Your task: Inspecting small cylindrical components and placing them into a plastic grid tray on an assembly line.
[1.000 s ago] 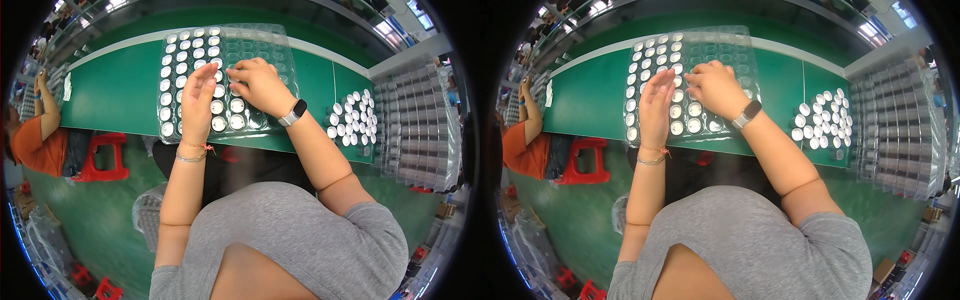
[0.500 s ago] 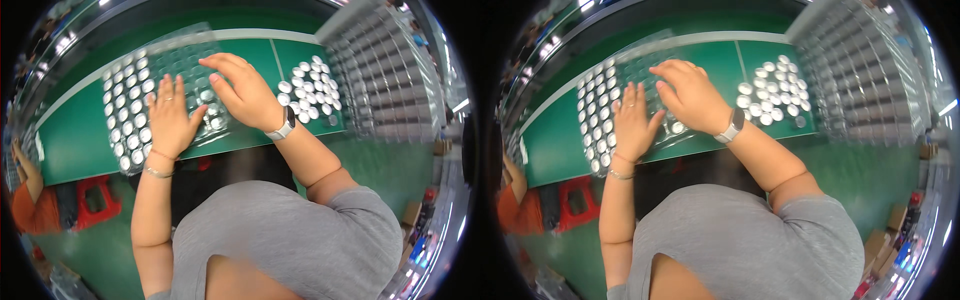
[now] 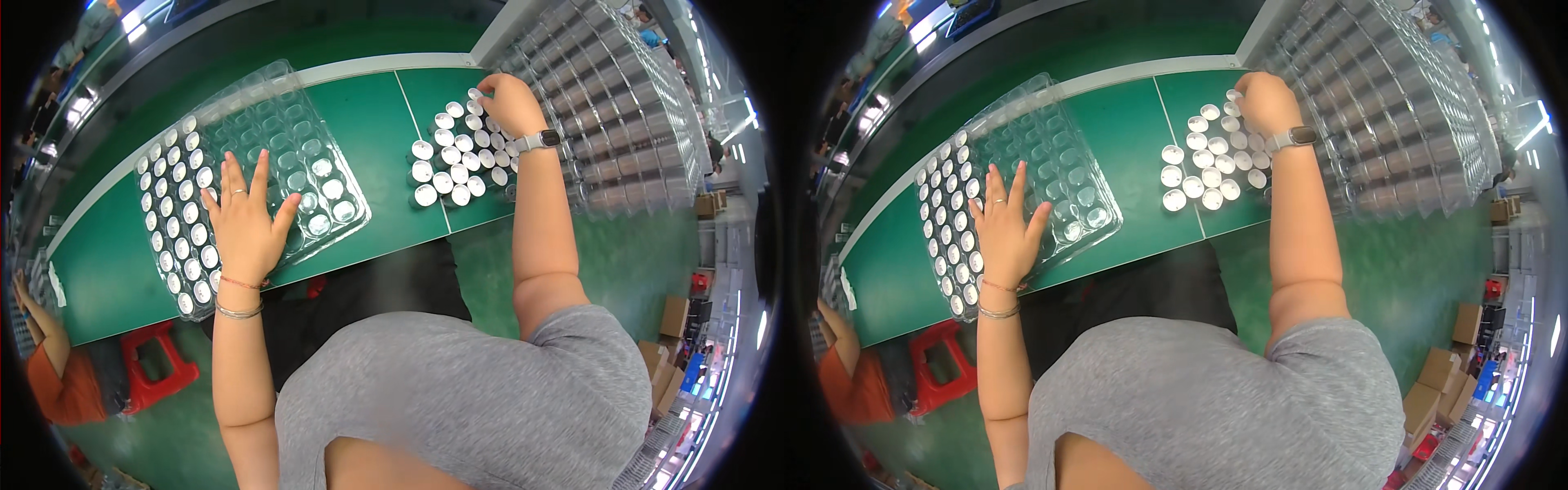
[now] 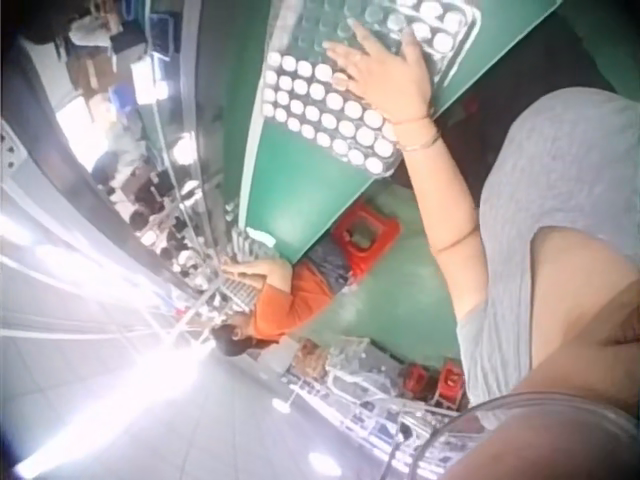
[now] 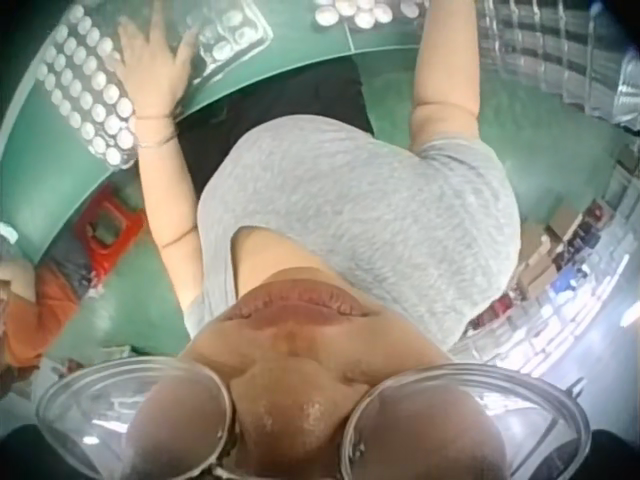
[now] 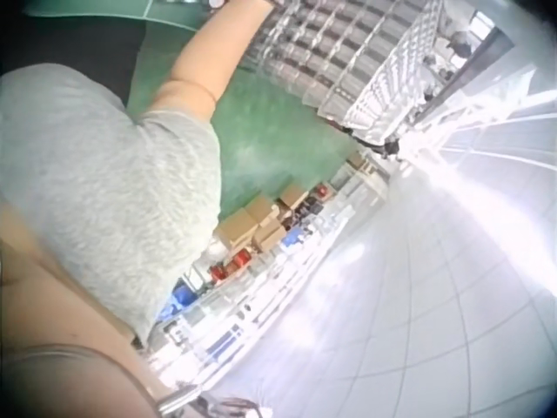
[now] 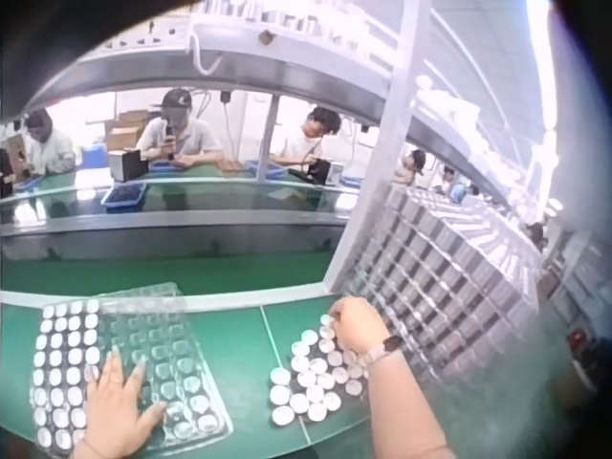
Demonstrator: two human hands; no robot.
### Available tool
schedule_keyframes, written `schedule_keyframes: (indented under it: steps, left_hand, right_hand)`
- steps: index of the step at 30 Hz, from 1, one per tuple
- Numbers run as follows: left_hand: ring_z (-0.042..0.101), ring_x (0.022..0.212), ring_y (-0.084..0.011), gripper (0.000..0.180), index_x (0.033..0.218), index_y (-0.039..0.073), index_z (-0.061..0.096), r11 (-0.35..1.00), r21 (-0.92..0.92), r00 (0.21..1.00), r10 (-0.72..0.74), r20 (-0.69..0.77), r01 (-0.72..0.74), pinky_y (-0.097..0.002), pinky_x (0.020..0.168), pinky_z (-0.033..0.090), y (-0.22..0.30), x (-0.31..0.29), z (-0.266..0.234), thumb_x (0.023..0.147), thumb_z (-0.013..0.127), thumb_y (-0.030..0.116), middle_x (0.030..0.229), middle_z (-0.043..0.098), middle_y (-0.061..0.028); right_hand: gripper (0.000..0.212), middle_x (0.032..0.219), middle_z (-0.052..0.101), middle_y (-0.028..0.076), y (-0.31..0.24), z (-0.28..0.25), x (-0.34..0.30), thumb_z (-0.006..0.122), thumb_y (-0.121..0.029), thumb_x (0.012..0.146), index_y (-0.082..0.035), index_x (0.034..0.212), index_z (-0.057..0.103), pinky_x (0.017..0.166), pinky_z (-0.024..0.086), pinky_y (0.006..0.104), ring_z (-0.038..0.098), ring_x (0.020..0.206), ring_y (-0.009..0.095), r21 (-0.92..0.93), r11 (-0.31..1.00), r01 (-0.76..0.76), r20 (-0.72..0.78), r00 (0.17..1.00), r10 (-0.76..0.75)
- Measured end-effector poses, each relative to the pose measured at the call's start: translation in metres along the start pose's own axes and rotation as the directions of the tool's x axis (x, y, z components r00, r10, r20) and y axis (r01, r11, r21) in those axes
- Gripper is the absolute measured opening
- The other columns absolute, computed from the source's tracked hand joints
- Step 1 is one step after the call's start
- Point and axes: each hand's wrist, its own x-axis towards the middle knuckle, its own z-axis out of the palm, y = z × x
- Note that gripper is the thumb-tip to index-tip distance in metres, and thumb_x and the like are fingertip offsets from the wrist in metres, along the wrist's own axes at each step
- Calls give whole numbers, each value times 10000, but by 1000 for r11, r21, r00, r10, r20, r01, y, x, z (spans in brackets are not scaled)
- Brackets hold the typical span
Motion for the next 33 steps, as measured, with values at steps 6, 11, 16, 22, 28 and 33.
schedule_keyframes:
  steps: [6, 11, 16, 22, 28, 33]
  left_hand:
    - [329, 1398, -379, 713, 1470, 61, 339, 967, -254, 990, -70, -119, 38, -612, 1123, 147, -14, -6, 1, 929, 535, 482, 1504, 352, -217]
    - [361, 1374, -391, 706, 1444, 31, 347, 955, -292, 978, -100, -183, 43, -616, 1110, 182, -11, -4, 0, 911, 577, 434, 1461, 411, -212]
    - [376, 1356, -413, 656, 1392, 23, 393, 839, -543, 960, -131, -247, -25, -624, 1102, 201, -17, -7, -2, 903, 610, 402, 1420, 457, -211]
    - [475, 1280, -363, 519, 1330, -1, 462, 711, -701, 926, -220, -307, -64, -441, 1053, 390, -24, -7, -6, 922, 615, 281, 1362, 499, -207]
    - [622, 1015, -240, 487, 1347, -19, 430, -43, -998, 909, -413, 60, 46, -355, 836, 527, -14, -1, -27, 990, 527, 298, 1261, 534, -195]
    - [619, 949, -186, 550, 1399, 1, 363, -443, -893, 928, -297, 224, 74, -330, 753, 525, -13, 2, -32, 1026, 432, 399, 1230, 550, -139]
  right_hand:
    - [195, 871, 670, 218, 0, 19, 17, 720, -129, 726, 9, 861, 691, 761, 515, 421, 652, 825, 369, -115, 988, 104, 214, 974, -78]
    - [159, 805, 657, 211, 9, 16, 10, 733, -100, 739, 22, 828, 681, 695, 497, 409, 644, 756, 352, -12, 996, 90, 159, 983, -87]
    - [162, 828, 668, 206, 1, 11, 11, 697, -131, 776, 22, 826, 677, 702, 497, 404, 653, 772, 344, 29, 993, 110, 45, 993, -111]
    - [122, 849, 668, 151, -50, -19, 12, 651, -88, 845, 19, 895, 681, 701, 502, 336, 649, 755, 280, 71, 976, 207, -170, 966, -193]
    - [63, 952, 650, 70, -175, -8, -23, 620, 14, 874, 49, 914, 652, 743, 461, 226, 584, 846, 109, 748, 526, 404, -206, 895, -395]
    - [61, 993, 640, 79, -252, 37, -58, 640, 37, 853, 56, 909, 654, 774, 494, 239, 610, 876, 133, 960, 247, 129, 12, 866, -499]
